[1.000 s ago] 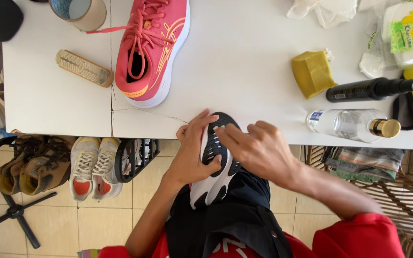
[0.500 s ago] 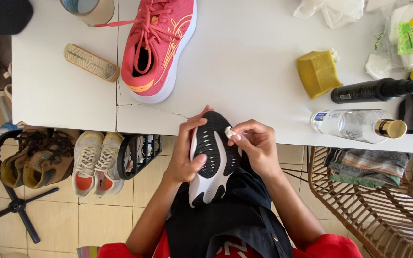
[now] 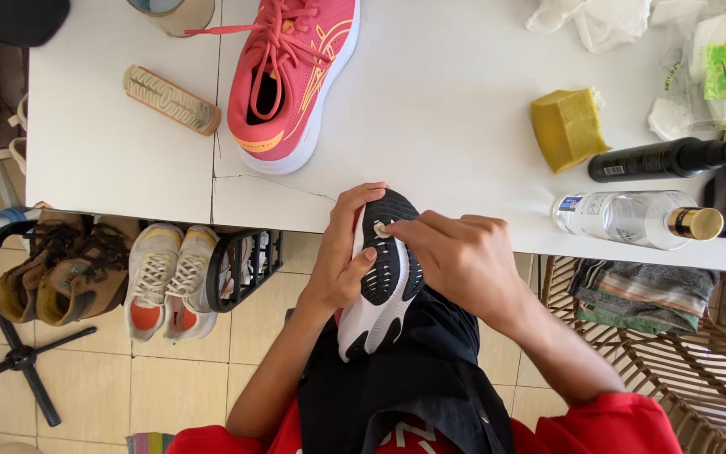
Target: The person cleans the sole of a white and black sneaker using a cotton swab and a metal tool. They scrub the black tread patterns and white midsole, occasionally dipping the swab into a clear liquid from a bottle on the table.
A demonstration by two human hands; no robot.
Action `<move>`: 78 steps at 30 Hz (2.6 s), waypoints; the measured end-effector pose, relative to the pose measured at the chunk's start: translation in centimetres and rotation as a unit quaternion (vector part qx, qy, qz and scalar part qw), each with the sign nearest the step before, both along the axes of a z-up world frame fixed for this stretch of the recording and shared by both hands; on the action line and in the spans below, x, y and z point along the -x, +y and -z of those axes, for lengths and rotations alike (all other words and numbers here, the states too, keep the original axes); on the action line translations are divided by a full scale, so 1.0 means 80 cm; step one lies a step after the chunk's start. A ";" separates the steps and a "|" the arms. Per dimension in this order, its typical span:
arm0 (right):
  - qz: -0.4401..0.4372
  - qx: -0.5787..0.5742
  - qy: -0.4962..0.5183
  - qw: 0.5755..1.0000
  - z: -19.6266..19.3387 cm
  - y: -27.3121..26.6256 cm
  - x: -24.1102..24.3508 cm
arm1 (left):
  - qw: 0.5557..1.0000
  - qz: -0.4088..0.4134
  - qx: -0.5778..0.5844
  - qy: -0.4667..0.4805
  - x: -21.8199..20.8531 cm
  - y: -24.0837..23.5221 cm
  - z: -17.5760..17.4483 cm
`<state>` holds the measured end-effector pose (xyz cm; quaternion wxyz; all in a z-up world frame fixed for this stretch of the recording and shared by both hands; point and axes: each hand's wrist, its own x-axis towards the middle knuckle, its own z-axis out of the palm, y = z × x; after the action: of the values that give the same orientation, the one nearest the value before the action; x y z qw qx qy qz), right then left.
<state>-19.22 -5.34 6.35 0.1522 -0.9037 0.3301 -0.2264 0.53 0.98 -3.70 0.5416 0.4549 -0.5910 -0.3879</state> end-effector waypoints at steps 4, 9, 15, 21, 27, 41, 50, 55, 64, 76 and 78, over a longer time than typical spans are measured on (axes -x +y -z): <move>-0.068 0.128 0.062 0.988 0.009 -0.011 -0.001 | 0.999 -0.008 -0.012 -0.033 -0.002 0.003 -0.001; -0.111 0.144 0.093 0.979 0.005 -0.015 -0.004 | 0.999 0.003 -0.030 -0.016 -0.007 0.004 0.001; -0.099 0.148 0.086 0.980 -0.053 -0.030 0.014 | 0.999 -0.001 -0.030 0.013 -0.009 0.006 0.014; -0.090 0.078 0.005 0.993 -0.004 -0.015 0.005 | 1.000 0.003 -0.018 -0.005 -0.007 0.006 0.013; -0.130 0.214 0.037 0.967 0.039 -0.018 0.000 | 1.000 -0.005 -0.026 -0.009 -0.007 0.006 0.007; 0.027 -0.075 -0.067 0.995 0.002 -0.002 0.030 | 0.996 0.011 -0.067 -0.054 0.004 0.027 0.009; 0.151 -0.338 -0.483 0.794 0.145 0.039 0.019 | 0.998 0.019 0.042 0.041 -0.001 0.011 0.038; 0.082 -0.374 -0.498 0.778 0.138 0.028 -0.010 | 0.955 0.142 0.054 0.253 -0.003 0.005 0.031; 0.053 -0.248 -0.246 0.936 0.046 0.019 0.007 | 0.976 0.090 -0.021 0.199 -0.005 0.011 0.031; -0.070 0.146 0.014 0.987 0.023 0.035 0.023 | 0.992 0.052 -0.047 0.107 0.005 0.018 0.015; -0.035 0.152 0.078 0.985 0.015 0.048 0.025 | 0.993 0.050 -0.051 0.095 0.008 0.017 0.013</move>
<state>-21.19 -1.49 5.14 -0.0050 -0.9422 0.2708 -0.1973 -0.14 2.35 -4.71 0.5512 0.4126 -0.5388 -0.4855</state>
